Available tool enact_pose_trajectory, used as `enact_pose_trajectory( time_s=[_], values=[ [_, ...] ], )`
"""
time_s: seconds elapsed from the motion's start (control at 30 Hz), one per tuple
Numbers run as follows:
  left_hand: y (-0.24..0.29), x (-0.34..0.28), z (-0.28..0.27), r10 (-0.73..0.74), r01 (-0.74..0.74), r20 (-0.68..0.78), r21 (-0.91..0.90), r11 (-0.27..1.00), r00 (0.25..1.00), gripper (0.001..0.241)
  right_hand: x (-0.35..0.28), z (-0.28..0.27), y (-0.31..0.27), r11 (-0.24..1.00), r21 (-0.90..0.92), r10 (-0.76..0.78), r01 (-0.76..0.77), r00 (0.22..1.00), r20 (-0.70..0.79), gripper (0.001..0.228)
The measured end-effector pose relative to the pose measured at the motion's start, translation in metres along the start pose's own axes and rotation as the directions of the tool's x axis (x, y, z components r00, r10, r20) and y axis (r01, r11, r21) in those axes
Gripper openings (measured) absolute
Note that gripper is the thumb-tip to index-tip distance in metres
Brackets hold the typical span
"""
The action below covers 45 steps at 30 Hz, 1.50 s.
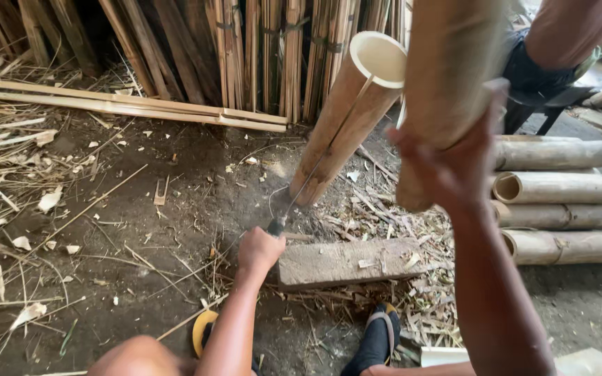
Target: The person splits a bamboo pole into flat strips using a knife and a wooden mallet. They position the bamboo on a block, insert the knife, and strike it with the mallet to split the pole lengthwise.
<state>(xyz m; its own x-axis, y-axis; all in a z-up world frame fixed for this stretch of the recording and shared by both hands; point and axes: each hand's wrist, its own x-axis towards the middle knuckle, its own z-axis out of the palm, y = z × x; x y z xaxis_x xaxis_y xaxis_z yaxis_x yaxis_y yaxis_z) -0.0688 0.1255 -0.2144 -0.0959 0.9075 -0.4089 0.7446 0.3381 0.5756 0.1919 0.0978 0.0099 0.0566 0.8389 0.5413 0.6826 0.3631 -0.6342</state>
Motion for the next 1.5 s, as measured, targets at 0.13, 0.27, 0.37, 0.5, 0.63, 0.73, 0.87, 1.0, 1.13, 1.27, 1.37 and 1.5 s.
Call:
enact_pose_trajectory(
  time_s=[0.13, 0.27, 0.37, 0.5, 0.63, 0.73, 0.87, 1.0, 1.13, 1.27, 1.37, 1.5],
  values=[
    [-0.009, -0.002, -0.001, 0.048, -0.047, -0.047, 0.008, 0.999, 0.998, 0.043, -0.017, 0.041, 0.039, 0.948, -0.221, 0.279, -0.228, 0.930, 0.240, 0.094],
    [-0.003, -0.004, -0.010, 0.016, -0.017, 0.082, 0.005, 1.000, 0.997, 0.041, -0.054, 0.079, 0.069, 0.809, -0.413, 0.581, -0.419, 0.679, 0.449, 0.088],
    [0.018, -0.013, -0.027, -0.046, 0.049, 0.159, -0.014, 0.999, 0.986, 0.041, -0.059, 0.086, 0.074, 0.827, -0.391, 0.552, -0.403, 0.715, 0.429, 0.086],
    [0.039, -0.050, -0.059, 0.052, -0.052, 0.053, 0.007, 0.999, 0.997, 0.038, -0.052, 0.071, 0.061, 0.773, -0.280, 0.632, -0.569, 0.660, 0.405, 0.095],
    [0.030, -0.059, -0.078, 0.033, -0.038, 0.064, 0.072, 0.997, 0.997, 0.042, -0.064, 0.041, 0.031, 0.868, -0.135, 0.493, -0.478, 0.796, 0.350, 0.099],
    [0.010, -0.036, -0.078, 0.034, -0.041, 0.073, 0.095, 0.995, 0.997, 0.040, -0.041, 0.001, 0.006, 0.952, -0.060, 0.307, -0.301, 0.931, 0.196, 0.097],
    [-0.014, -0.019, -0.061, 0.014, -0.018, 0.033, 0.119, 0.993, 0.999, 0.045, 0.004, -0.019, -0.015, 0.997, -0.051, -0.052, 0.051, 0.998, -0.022, 0.096],
    [-0.018, -0.006, -0.060, -0.059, 0.056, 0.050, 0.053, 0.997, 0.997, 0.046, -0.017, 0.019, 0.017, 0.968, -0.243, 0.097, -0.059, 0.984, 0.147, 0.095],
    [-0.021, -0.004, -0.056, -0.087, 0.084, 0.106, 0.028, 0.996, 0.991, 0.044, -0.062, 0.076, 0.057, 0.781, -0.576, 0.536, -0.242, 0.733, 0.418, 0.094],
    [-0.029, -0.018, -0.048, -0.080, 0.078, 0.095, 0.020, 0.997, 0.992, 0.051, -0.086, 0.088, 0.065, 0.762, -0.573, 0.599, -0.303, 0.666, 0.444, 0.093],
    [-0.023, -0.027, -0.054, -0.093, 0.094, 0.092, -0.005, 0.996, 0.991, 0.057, -0.091, 0.086, 0.048, 0.823, -0.412, 0.557, -0.391, 0.701, 0.446, 0.092],
    [-0.019, -0.013, -0.053, -0.112, 0.113, 0.106, 0.002, 0.994, 0.988, 0.050, -0.074, 0.060, 0.007, 0.945, -0.085, 0.326, -0.315, 0.898, 0.297, 0.098]
  ],
)
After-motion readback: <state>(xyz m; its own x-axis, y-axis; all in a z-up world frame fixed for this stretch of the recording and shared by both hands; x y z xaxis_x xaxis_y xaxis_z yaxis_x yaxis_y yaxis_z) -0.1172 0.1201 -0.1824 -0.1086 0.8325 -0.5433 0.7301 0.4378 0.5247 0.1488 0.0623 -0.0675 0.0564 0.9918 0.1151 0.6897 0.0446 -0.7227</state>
